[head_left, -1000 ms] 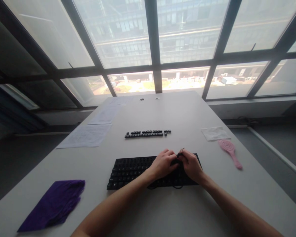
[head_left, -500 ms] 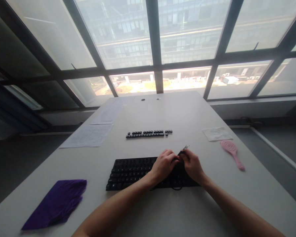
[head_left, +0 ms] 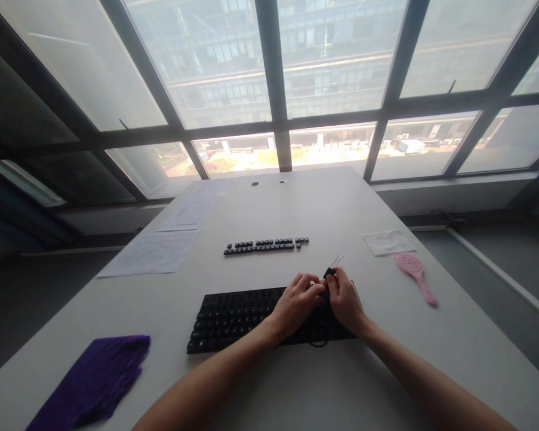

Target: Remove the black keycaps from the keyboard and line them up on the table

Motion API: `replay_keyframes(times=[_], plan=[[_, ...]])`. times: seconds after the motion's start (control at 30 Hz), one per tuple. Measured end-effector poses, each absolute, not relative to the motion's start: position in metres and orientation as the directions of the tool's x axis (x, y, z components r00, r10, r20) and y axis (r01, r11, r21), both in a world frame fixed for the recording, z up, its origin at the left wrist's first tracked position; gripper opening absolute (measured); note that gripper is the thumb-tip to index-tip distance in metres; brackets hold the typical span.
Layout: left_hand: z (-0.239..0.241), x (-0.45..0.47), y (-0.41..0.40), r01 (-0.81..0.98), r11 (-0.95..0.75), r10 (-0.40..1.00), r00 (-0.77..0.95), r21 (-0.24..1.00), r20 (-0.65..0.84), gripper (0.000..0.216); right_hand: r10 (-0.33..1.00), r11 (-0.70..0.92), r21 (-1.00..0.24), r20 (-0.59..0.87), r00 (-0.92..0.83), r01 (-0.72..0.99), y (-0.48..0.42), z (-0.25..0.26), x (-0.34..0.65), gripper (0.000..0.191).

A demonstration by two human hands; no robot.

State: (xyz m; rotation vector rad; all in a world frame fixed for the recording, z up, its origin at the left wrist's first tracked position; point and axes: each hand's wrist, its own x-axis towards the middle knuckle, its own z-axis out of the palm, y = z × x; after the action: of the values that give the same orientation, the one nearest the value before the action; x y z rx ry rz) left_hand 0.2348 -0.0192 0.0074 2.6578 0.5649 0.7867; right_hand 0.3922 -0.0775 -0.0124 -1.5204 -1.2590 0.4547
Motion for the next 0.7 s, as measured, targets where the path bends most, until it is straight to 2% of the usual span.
replay_keyframes(times=[0.13, 0.23, 0.3, 0.4, 0.7], plan=[[0.009, 0.234, -0.01, 0.228, -0.751, 0.58, 0.675, 0.619, 0.455, 0.008, 0.875, 0.134, -0.894, 0.309, 0.372, 0.429, -0.077, -0.013, 0.393, 0.019], [0.011, 0.235, 0.01, 0.288, -0.653, 0.696, 0.593, 0.7, 0.405, 0.012, 0.879, 0.153, -0.897, 0.315, 0.357, 0.414, -0.077, -0.013, 0.393, 0.019], [0.011, 0.237, 0.027, 0.333, -0.655, 0.704, 0.594, 0.678, 0.388, 0.008, 0.882, 0.158, -0.9, 0.314, 0.351, 0.407, -0.077, -0.012, 0.392, 0.018], [0.005, 0.243, 0.054, 0.421, -0.714, 0.664, 0.661, 0.56, 0.349, 0.001, 0.887, 0.165, -0.904, 0.311, 0.342, 0.394, -0.077, -0.011, 0.392, 0.017], [-0.006, 0.269, 0.102, 0.488, -0.807, 0.587, 0.729, 0.334, 0.353, 0.006, 0.893, 0.184, -0.895, 0.325, 0.312, 0.407, -0.077, -0.013, 0.394, 0.015]])
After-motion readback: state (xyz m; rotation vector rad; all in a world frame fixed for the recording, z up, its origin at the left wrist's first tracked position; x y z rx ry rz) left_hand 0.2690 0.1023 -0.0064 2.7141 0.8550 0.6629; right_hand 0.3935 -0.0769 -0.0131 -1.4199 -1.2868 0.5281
